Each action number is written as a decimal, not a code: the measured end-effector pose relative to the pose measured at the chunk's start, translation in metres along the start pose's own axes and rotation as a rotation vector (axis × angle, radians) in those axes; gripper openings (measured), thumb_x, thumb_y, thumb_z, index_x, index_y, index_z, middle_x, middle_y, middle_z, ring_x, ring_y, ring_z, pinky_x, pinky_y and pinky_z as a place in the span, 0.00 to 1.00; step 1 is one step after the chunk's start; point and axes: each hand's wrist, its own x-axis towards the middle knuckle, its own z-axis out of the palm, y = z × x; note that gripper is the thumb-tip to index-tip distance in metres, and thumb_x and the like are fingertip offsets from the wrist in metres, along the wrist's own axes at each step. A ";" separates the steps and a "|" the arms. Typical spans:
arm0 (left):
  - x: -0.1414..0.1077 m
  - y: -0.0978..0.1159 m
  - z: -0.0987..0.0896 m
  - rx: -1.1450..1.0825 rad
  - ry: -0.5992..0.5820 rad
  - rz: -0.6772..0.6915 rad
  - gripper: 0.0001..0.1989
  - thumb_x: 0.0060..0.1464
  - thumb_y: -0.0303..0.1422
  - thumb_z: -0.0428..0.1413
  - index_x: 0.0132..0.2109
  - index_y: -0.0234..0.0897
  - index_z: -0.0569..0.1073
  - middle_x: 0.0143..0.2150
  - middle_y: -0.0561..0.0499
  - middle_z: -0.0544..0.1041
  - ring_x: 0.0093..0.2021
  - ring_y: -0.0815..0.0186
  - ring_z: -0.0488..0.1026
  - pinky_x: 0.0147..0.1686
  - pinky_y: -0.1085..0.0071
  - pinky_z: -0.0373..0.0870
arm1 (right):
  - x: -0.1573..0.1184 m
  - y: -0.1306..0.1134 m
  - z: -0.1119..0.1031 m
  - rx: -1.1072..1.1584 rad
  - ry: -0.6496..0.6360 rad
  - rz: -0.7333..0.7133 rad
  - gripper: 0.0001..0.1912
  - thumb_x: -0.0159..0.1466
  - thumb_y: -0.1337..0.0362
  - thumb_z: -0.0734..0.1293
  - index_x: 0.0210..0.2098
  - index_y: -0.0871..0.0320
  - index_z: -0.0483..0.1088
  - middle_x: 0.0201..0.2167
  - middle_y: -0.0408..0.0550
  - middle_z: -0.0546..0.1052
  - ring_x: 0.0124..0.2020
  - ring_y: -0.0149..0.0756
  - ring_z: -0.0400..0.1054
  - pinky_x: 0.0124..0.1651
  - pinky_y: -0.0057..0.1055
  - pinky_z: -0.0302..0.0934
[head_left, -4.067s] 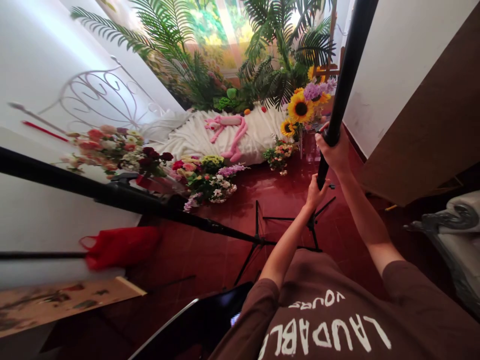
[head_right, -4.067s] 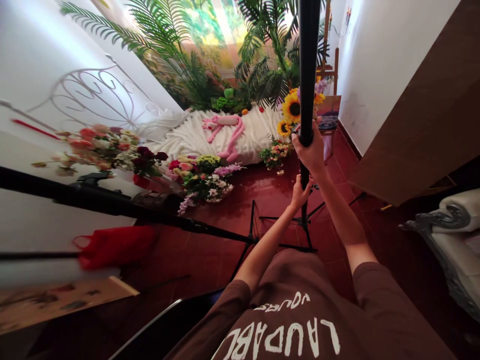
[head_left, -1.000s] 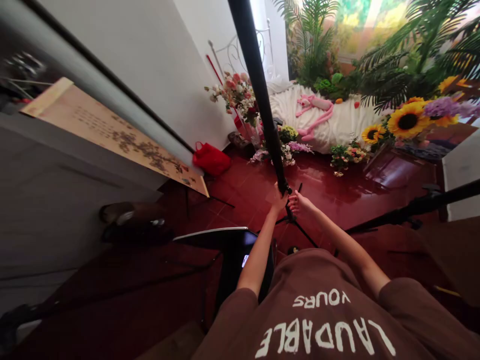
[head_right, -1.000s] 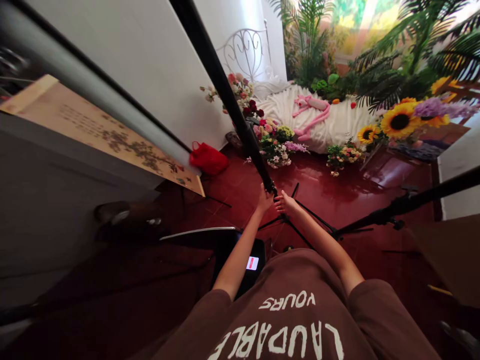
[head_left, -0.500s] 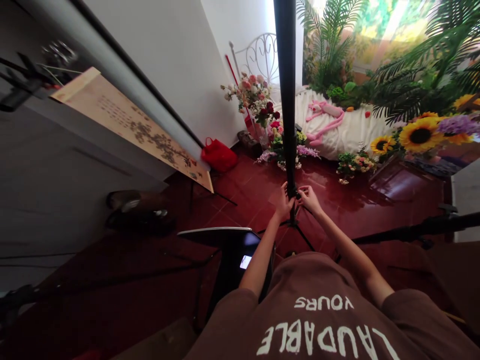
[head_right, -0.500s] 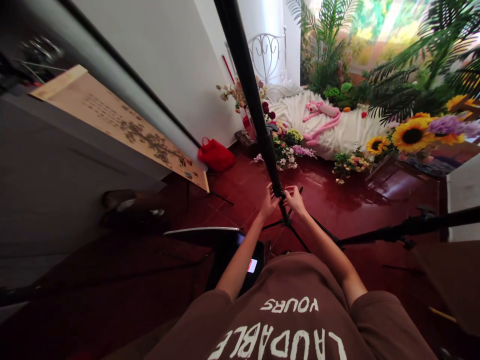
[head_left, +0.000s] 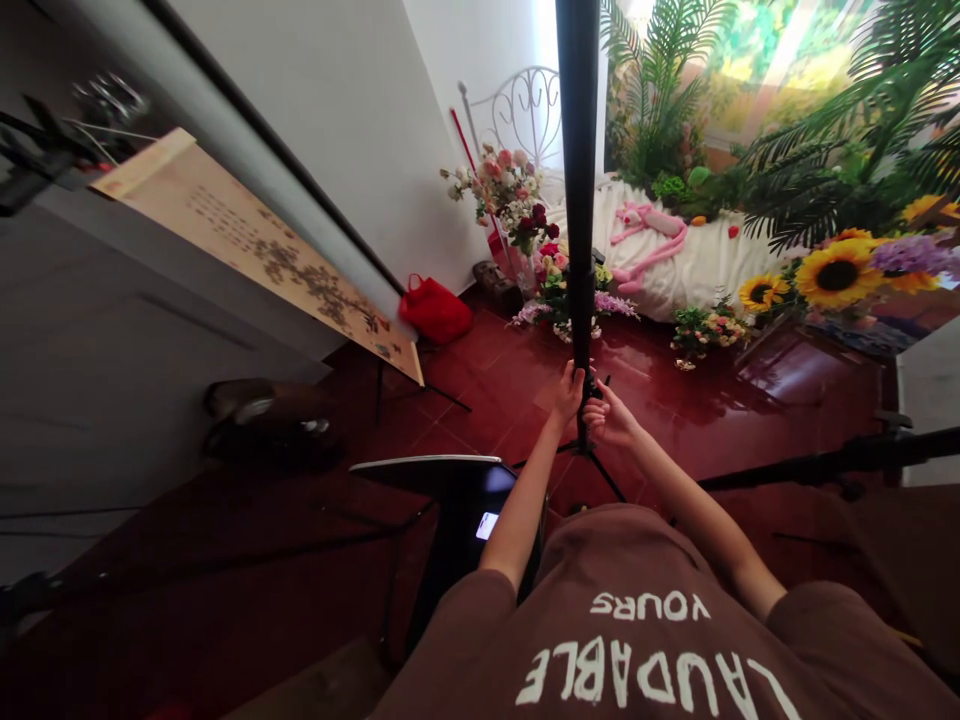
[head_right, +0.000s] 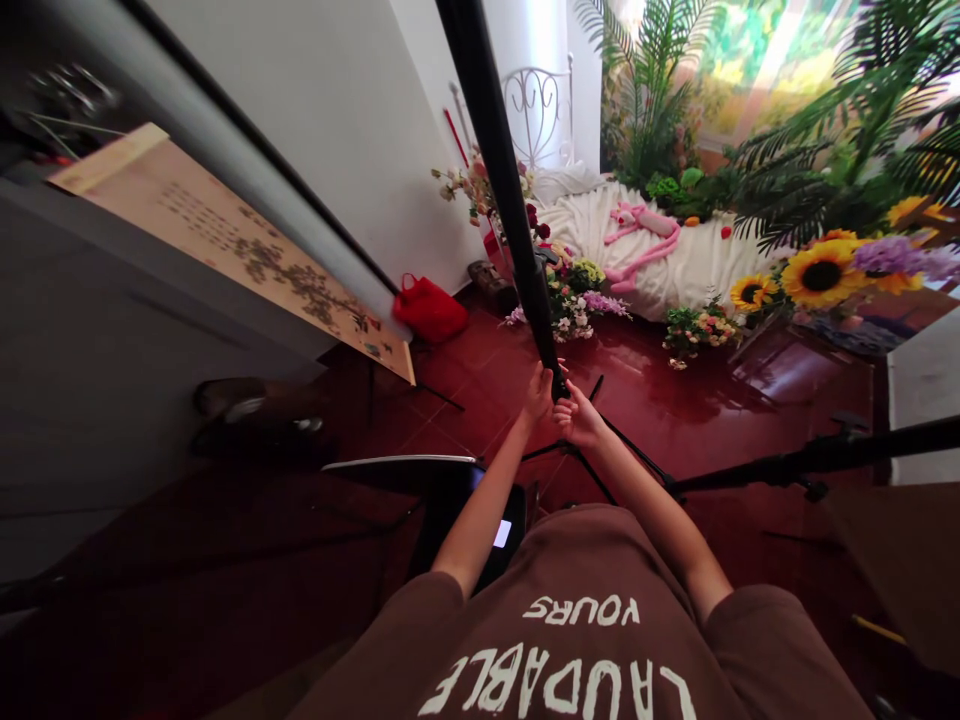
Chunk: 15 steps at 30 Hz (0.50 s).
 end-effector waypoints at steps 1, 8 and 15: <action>0.001 -0.003 0.001 -0.012 0.014 -0.006 0.27 0.58 0.56 0.43 0.46 0.39 0.69 0.40 0.46 0.76 0.37 0.67 0.73 0.41 0.69 0.70 | 0.000 0.001 0.000 0.068 -0.034 -0.017 0.25 0.67 0.48 0.57 0.20 0.53 0.47 0.14 0.35 0.52 0.15 0.24 0.48 0.16 0.20 0.49; 0.000 -0.007 0.001 -0.012 0.043 -0.001 0.26 0.56 0.56 0.47 0.42 0.38 0.69 0.37 0.47 0.76 0.35 0.68 0.73 0.38 0.71 0.69 | 0.009 0.015 0.002 -0.238 0.216 -0.238 0.19 0.61 0.53 0.66 0.22 0.53 0.54 0.14 0.34 0.51 0.16 0.26 0.45 0.17 0.23 0.46; -0.002 -0.004 0.000 -0.031 0.025 -0.038 0.26 0.55 0.57 0.47 0.42 0.38 0.68 0.33 0.49 0.74 0.31 0.69 0.71 0.32 0.72 0.68 | -0.010 -0.021 -0.011 -1.059 0.393 -0.770 0.09 0.58 0.61 0.66 0.27 0.55 0.61 0.25 0.42 0.65 0.29 0.32 0.62 0.34 0.30 0.62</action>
